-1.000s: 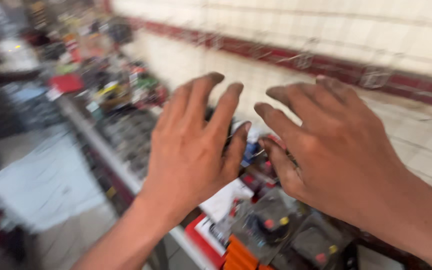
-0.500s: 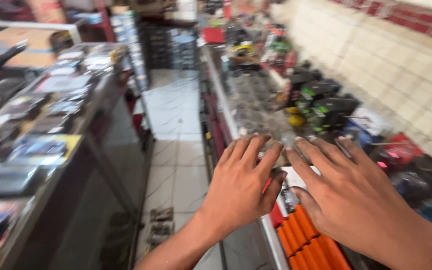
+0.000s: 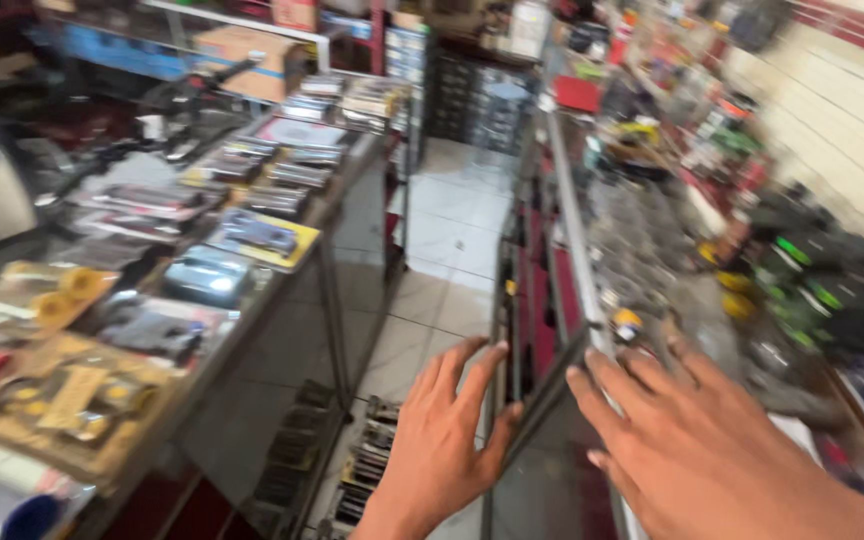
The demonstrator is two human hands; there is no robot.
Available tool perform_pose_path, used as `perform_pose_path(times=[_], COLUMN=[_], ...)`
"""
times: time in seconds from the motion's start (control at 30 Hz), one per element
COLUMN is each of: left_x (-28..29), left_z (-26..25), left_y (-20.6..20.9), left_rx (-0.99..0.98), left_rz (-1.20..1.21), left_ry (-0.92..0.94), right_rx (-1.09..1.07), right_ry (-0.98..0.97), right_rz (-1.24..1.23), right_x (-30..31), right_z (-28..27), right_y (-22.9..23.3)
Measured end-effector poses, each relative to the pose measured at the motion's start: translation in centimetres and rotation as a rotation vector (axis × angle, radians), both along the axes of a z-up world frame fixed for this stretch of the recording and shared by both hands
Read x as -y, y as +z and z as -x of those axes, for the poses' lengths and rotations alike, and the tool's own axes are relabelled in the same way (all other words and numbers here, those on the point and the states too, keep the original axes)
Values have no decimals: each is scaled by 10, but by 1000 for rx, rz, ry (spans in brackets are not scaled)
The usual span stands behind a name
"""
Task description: The person picks up packaged motorcycle handlebar grips from a glass counter and hangs them one by one onto a wire mesh display rack on the wall.
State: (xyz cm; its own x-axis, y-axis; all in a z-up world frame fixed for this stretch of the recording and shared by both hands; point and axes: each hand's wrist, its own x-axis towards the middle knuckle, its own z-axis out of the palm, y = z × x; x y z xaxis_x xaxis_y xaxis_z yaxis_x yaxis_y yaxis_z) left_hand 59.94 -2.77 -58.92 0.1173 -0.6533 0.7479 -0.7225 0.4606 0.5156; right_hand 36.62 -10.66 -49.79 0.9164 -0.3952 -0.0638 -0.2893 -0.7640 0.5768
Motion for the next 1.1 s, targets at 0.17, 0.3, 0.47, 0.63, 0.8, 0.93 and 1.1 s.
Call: perform_pose_path(times=[0.17, 0.3, 0.47, 0.63, 0.8, 0.93, 1.1], left_x=[-19, -30, -61, -104, -147, -183, -204], left_z=[-52, -82, -113, -132, -138, -138, -162], left_y=[-32, -48, -59, -60, -66, -68, -62], left_rx=[-97, -183, -167, -219, -289, -323, -152], left_rz=[-101, -83, -59, -140, -178, -190, -115], left_ry=[129, 262, 362, 566, 803, 960, 1127], right_rx=[-9, -2, 24, 184, 292, 475, 570], right_ry=[167, 297, 448, 657, 684, 771, 708], right_rz=[-56, -83, -141, -303, -574, -800, -1195], right_x=[15, 15, 1, -15, -24, -43, -73], right_z=[-70, -126, -190, -241, -281, -312, -341], right_y=[-20, -32, -46, -55, -67, -100, -151])
